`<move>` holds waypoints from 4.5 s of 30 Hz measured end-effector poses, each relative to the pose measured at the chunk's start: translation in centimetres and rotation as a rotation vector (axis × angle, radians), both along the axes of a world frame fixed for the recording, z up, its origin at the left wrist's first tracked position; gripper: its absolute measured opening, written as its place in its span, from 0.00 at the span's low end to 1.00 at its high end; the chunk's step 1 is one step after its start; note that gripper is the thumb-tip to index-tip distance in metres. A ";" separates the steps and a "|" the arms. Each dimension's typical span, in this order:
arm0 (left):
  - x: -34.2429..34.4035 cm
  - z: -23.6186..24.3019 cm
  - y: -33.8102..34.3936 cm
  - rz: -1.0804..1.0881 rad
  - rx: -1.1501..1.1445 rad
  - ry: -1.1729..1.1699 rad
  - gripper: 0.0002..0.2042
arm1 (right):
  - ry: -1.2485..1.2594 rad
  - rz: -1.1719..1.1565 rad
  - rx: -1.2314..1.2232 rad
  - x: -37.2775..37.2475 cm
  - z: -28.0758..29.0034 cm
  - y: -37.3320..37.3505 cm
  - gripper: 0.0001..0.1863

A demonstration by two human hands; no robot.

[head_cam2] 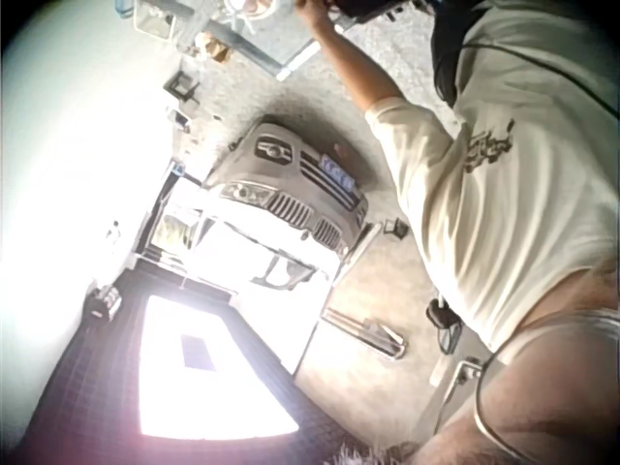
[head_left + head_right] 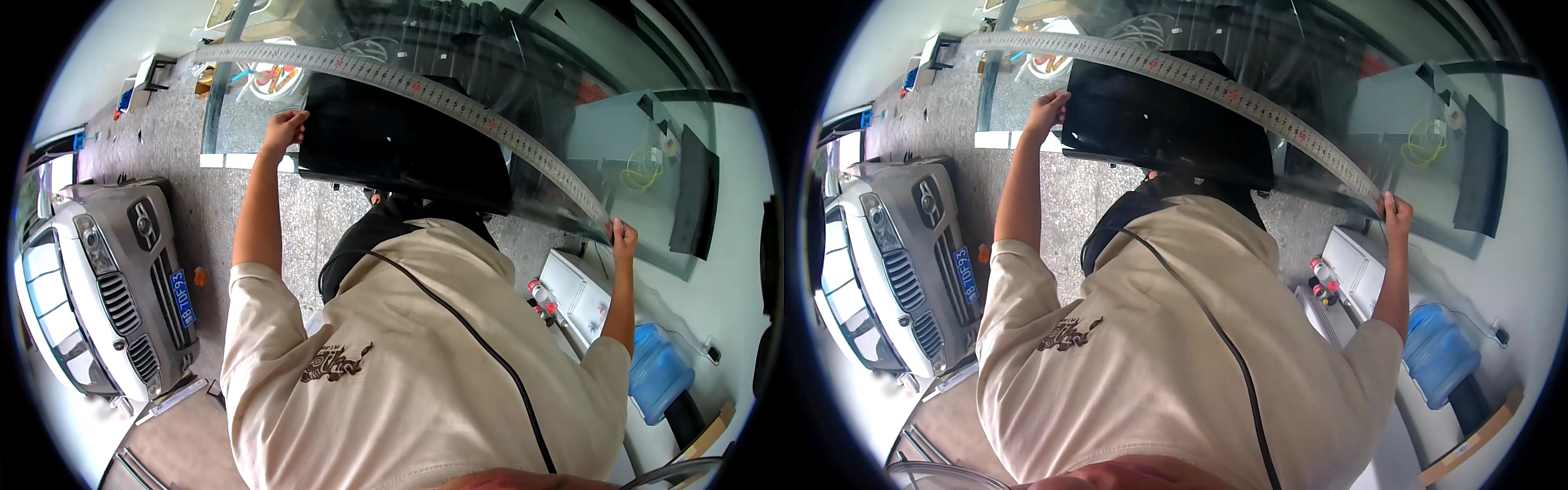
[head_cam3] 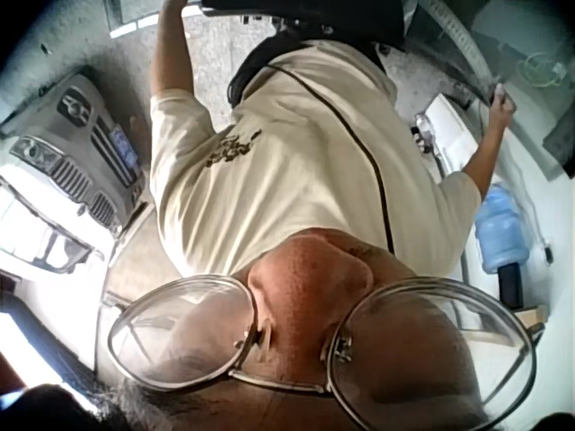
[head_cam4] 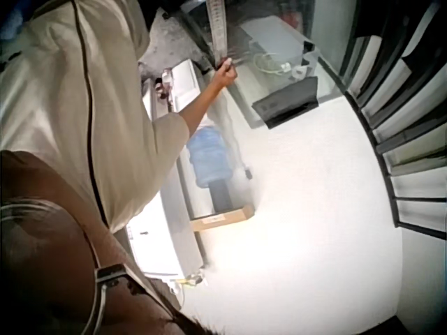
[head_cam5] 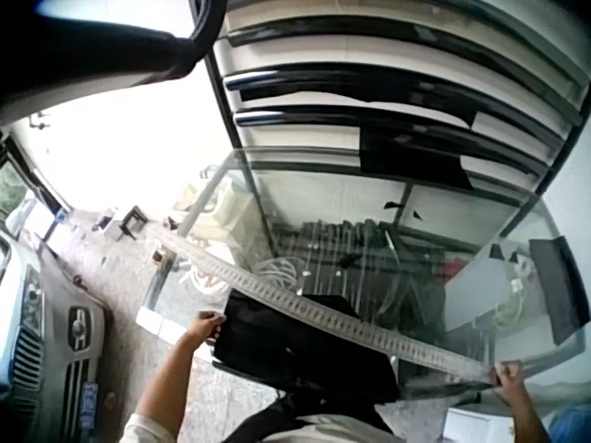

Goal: The person measures and cuts a piece of black window tint film on a glass table using a ruler and a utility knife. They then apply the cut film to the side window of a white car, smoothing it out and trimming the edges.

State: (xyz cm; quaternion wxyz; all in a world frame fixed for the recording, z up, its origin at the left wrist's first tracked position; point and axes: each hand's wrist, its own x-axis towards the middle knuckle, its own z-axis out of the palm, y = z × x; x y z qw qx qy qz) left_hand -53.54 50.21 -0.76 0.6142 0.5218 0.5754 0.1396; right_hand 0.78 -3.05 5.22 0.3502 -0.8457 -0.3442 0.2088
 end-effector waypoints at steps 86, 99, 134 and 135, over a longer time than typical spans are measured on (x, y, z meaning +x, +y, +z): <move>-5.8 1.4 3.7 -0.757 1.300 0.402 0.33 | -0.834 0.024 -0.330 0.5 -7.8 13.5 0.12; -6.0 1.1 3.7 -0.626 1.295 0.395 0.27 | -0.579 0.045 -0.151 -10.8 -5.5 17.2 0.18; -8.4 0.8 6.9 -0.653 1.189 0.261 0.18 | -0.735 0.093 -0.157 -12.1 -7.0 15.8 0.23; -8.5 0.8 6.9 -0.654 1.196 0.262 0.18 | -0.724 0.082 -0.167 -12.1 -7.0 15.8 0.23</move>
